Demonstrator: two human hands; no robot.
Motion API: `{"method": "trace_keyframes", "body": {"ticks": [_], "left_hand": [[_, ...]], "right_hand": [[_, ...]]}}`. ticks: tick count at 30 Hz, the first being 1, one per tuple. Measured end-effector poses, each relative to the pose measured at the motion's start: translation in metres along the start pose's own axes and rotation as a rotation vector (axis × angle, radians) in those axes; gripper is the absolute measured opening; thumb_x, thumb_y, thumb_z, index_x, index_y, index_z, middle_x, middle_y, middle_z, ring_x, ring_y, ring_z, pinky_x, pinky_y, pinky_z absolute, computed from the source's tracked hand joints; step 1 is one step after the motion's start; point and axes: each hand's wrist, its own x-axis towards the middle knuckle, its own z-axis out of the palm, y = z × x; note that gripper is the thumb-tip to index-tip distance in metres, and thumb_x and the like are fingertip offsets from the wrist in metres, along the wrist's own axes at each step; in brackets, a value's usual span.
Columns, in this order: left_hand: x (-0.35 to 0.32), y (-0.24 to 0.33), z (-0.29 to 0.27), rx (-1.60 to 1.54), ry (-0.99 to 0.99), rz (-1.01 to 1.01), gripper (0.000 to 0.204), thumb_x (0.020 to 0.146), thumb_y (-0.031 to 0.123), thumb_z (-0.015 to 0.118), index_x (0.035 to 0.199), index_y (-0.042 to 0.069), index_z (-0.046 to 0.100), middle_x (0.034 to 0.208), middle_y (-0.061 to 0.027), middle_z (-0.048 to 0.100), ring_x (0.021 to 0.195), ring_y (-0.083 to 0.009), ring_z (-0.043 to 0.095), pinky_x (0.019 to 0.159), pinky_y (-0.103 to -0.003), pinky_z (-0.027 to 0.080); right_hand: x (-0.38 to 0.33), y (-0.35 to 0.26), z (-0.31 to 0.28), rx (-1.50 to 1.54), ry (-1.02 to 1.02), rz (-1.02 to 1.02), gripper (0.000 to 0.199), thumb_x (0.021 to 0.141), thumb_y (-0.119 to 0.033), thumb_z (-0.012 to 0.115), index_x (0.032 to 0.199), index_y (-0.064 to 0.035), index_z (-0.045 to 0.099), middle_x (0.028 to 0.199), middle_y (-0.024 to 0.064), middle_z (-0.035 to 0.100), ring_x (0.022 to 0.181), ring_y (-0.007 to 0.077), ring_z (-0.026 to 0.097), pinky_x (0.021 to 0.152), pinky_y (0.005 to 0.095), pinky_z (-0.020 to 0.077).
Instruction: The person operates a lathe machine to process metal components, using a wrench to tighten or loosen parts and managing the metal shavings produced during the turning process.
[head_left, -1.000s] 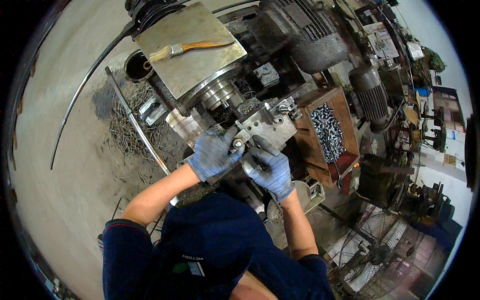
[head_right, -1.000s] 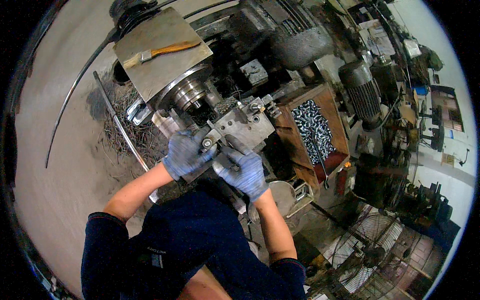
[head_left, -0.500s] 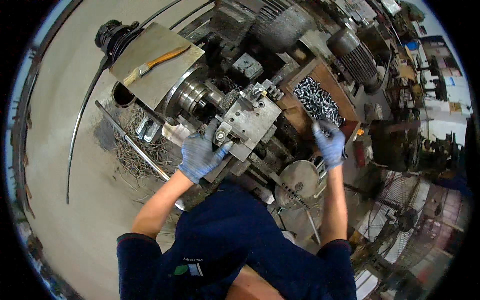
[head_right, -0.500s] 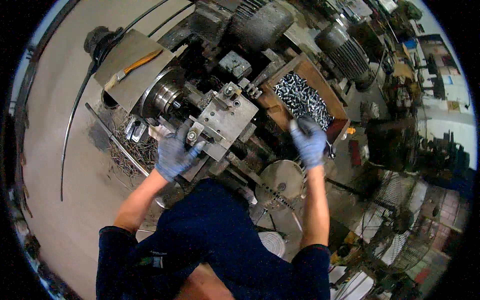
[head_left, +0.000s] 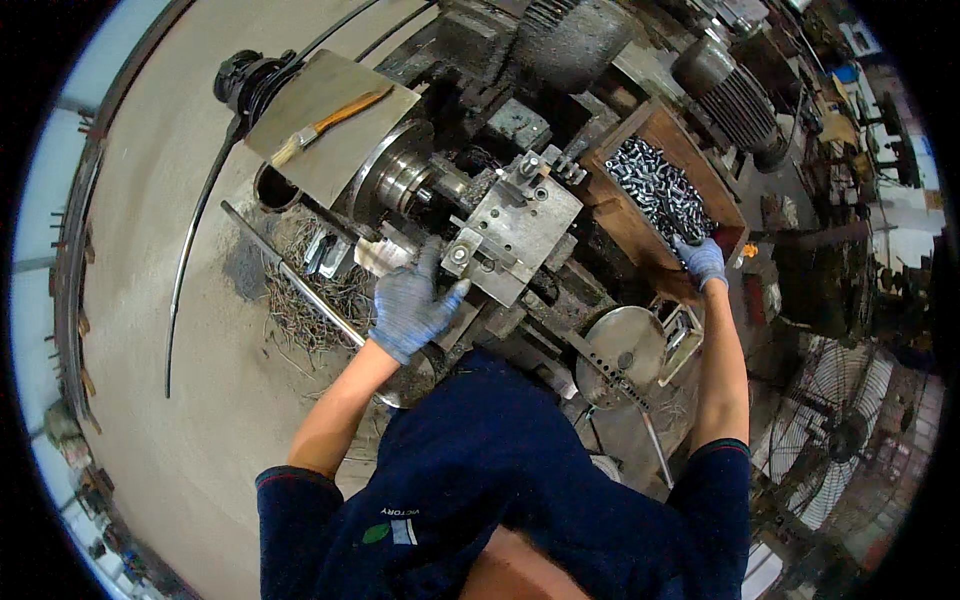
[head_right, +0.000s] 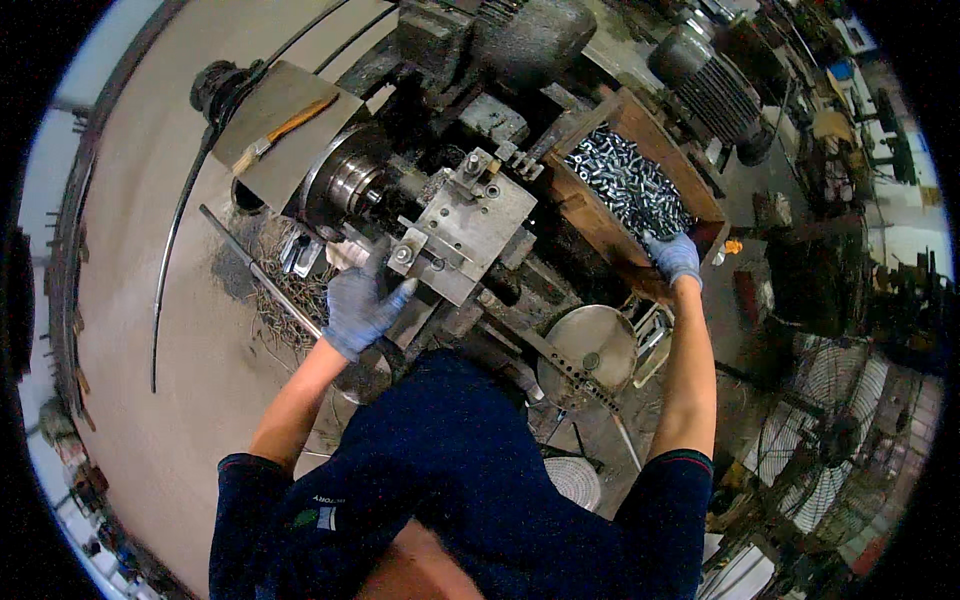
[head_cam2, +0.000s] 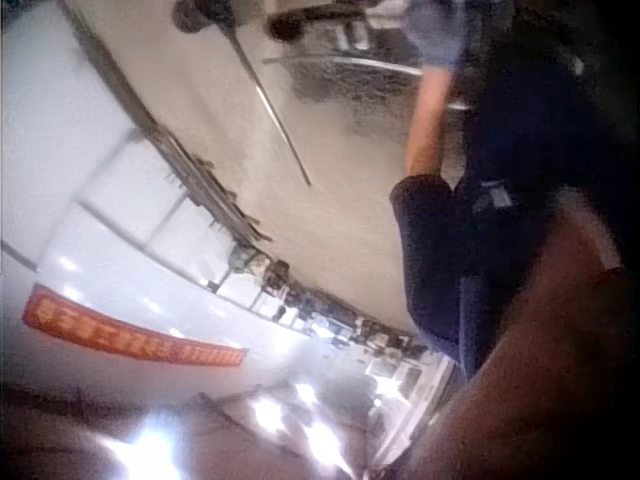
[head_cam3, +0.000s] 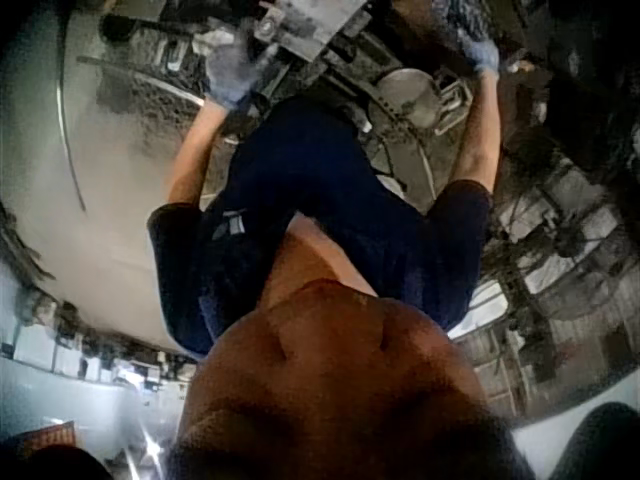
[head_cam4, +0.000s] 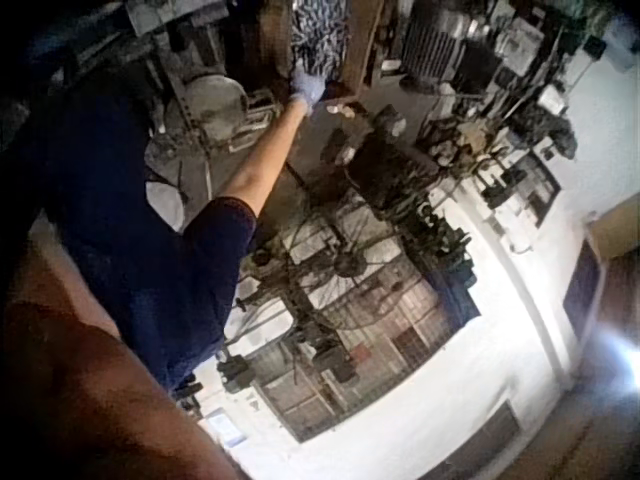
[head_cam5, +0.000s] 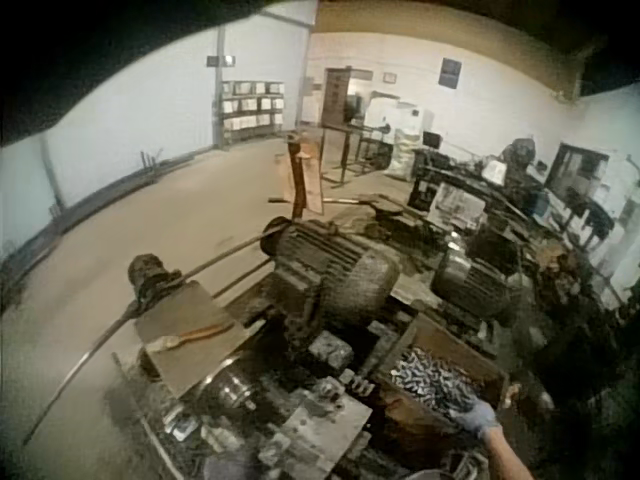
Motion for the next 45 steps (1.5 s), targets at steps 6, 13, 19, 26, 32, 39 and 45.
{"method": "trace_keyframes", "body": {"ticks": [6, 13, 19, 26, 32, 39, 45], "left_hand": [[0.0, 0.004, 0.001, 0.021, -0.072, -0.005, 0.058, 0.081, 0.047, 0.054, 0.119, 0.004, 0.046, 0.063, -0.0176, 0.06, 0.061, -0.0344, 0.059, 0.057, -0.044, 0.046], [0.001, -0.008, 0.01, -0.042, -0.054, 0.043, 0.051, 0.081, 0.044, 0.058, 0.117, 0.009, 0.05, 0.067, -0.017, 0.06, 0.06, -0.0334, 0.059, 0.053, -0.043, 0.046], [0.002, -0.007, 0.012, -0.09, -0.078, 0.024, 0.049, 0.081, 0.04, 0.059, 0.117, 0.008, 0.051, 0.073, -0.0186, 0.06, 0.066, -0.0352, 0.06, 0.057, -0.044, 0.047], [0.004, -0.007, 0.011, -0.159, -0.085, 0.027, 0.048, 0.081, 0.036, 0.06, 0.118, 0.006, 0.051, 0.078, -0.0214, 0.061, 0.072, -0.0371, 0.06, 0.063, -0.045, 0.047], [0.002, -0.012, 0.01, -0.258, -0.125, -0.011, 0.049, 0.08, 0.034, 0.06, 0.118, 0.006, 0.05, 0.078, -0.022, 0.061, 0.073, -0.0375, 0.059, 0.066, -0.046, 0.047], [0.001, -0.014, 0.009, -0.289, -0.108, 0.026, 0.055, 0.081, 0.039, 0.057, 0.124, 0.007, 0.044, 0.076, -0.021, 0.061, 0.071, -0.0375, 0.06, 0.065, -0.046, 0.047], [-0.006, -0.01, -0.017, -0.231, -0.165, -0.05, 0.055, 0.081, 0.038, 0.061, 0.126, 0.009, 0.047, 0.075, -0.0191, 0.061, 0.071, -0.0331, 0.061, 0.063, -0.042, 0.048]], "right_hand": [[-0.003, 0.0, -0.002, 0.063, -0.037, 0.052, 0.076, 0.064, -0.06, 0.068, 0.103, 0.0054, 0.06, 0.108, 0.026, 0.059, 0.104, 0.0359, 0.056, 0.089, 0.038, 0.0439], [-0.012, 0.0, -0.009, 0.074, 0.004, 0.061, 0.074, 0.064, -0.059, 0.069, 0.099, 0.0055, 0.062, 0.102, 0.0248, 0.062, 0.1, 0.0348, 0.059, 0.086, 0.0376, 0.0452], [-0.009, 0.025, -0.004, 0.214, 0.011, 0.108, 0.066, 0.066, -0.058, 0.068, 0.088, 0.0044, 0.065, 0.091, 0.0239, 0.064, 0.091, 0.0344, 0.062, 0.08, 0.0374, 0.0467], [-0.006, 0.041, -0.017, 0.415, 0.073, -0.039, 0.048, 0.077, -0.048, 0.064, 0.078, 0.0007, 0.067, 0.064, 0.0119, 0.063, 0.063, 0.0246, 0.06, 0.063, 0.034, 0.0457], [-0.103, -0.043, -0.081, 1.338, -0.025, -0.38, 0.04, 0.088, -0.039, 0.052, 0.079, -0.0032, 0.066, 0.069, 0.0052, 0.062, 0.062, 0.0125, 0.055, 0.053, 0.025, 0.0401], [-0.177, -0.103, -0.085, 1.107, -0.36, -0.388, 0.041, 0.086, -0.034, 0.057, 0.062, -0.0019, 0.064, 0.056, 0.0063, 0.058, 0.051, 0.0104, 0.054, 0.044, 0.0259, 0.0383], [-0.204, -0.178, -0.104, 0.486, -0.59, -0.637, 0.042, 0.078, -0.036, 0.069, 0.055, -0.0022, 0.062, 0.042, -0.0009, 0.046, 0.04, 0.0066, 0.041, 0.042, 0.0264, 0.035]]}}
